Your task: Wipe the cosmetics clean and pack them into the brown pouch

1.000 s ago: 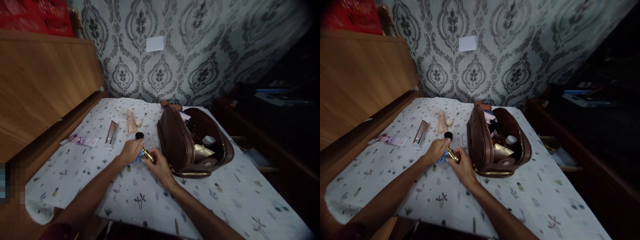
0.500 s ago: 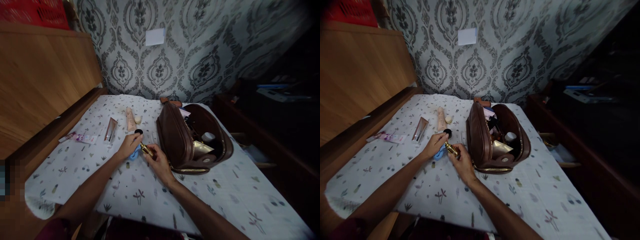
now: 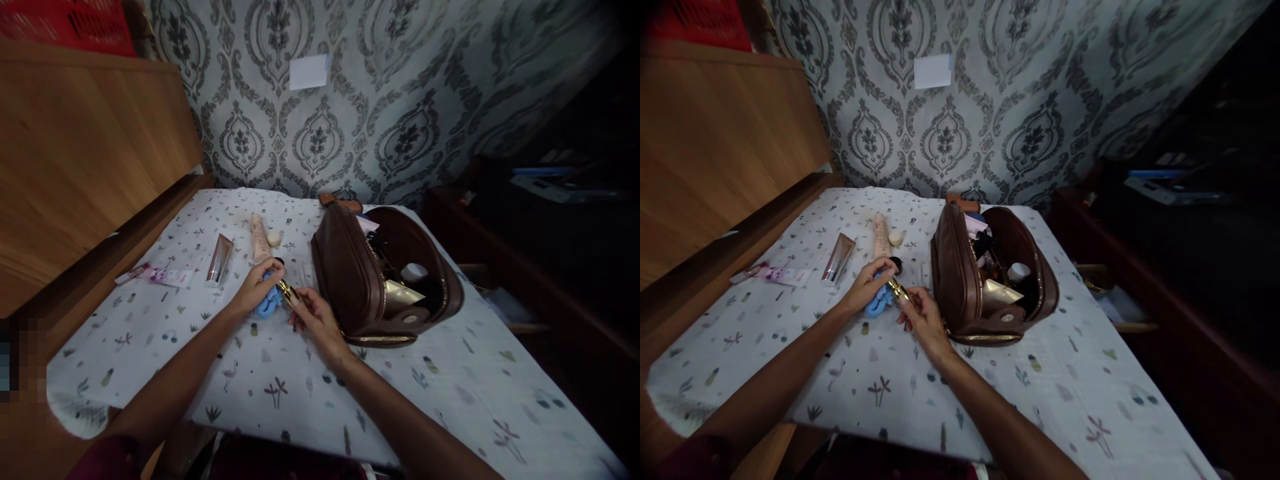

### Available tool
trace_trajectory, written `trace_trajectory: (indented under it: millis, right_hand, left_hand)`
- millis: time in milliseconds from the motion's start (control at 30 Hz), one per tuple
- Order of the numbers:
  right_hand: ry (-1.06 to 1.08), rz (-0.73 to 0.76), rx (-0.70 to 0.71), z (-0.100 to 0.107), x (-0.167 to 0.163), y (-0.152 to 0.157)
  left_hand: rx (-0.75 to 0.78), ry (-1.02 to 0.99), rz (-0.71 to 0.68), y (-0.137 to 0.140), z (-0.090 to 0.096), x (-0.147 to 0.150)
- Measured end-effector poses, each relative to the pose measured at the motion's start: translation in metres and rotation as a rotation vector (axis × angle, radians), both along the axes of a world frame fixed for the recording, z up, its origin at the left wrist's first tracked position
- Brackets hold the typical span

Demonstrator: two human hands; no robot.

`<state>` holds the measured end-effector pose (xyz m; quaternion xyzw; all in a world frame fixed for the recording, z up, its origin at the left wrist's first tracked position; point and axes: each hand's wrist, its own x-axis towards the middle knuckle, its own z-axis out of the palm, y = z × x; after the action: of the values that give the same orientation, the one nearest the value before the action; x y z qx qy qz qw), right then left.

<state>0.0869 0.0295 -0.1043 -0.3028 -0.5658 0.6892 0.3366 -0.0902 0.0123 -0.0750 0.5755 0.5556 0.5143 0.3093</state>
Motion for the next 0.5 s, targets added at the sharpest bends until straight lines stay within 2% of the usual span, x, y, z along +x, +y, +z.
trace_trajectory:
  millis: [267,500]
  right_hand:
    - [0.008,0.060,-0.097,0.011,0.002,-0.003]
    - [0.052,0.175,-0.380,0.015,0.004,-0.004]
  left_hand:
    - [-0.013,0.013,0.000,-0.001,-0.003,0.000]
    - [-0.039,-0.068,-0.006,-0.002,0.000,0.002]
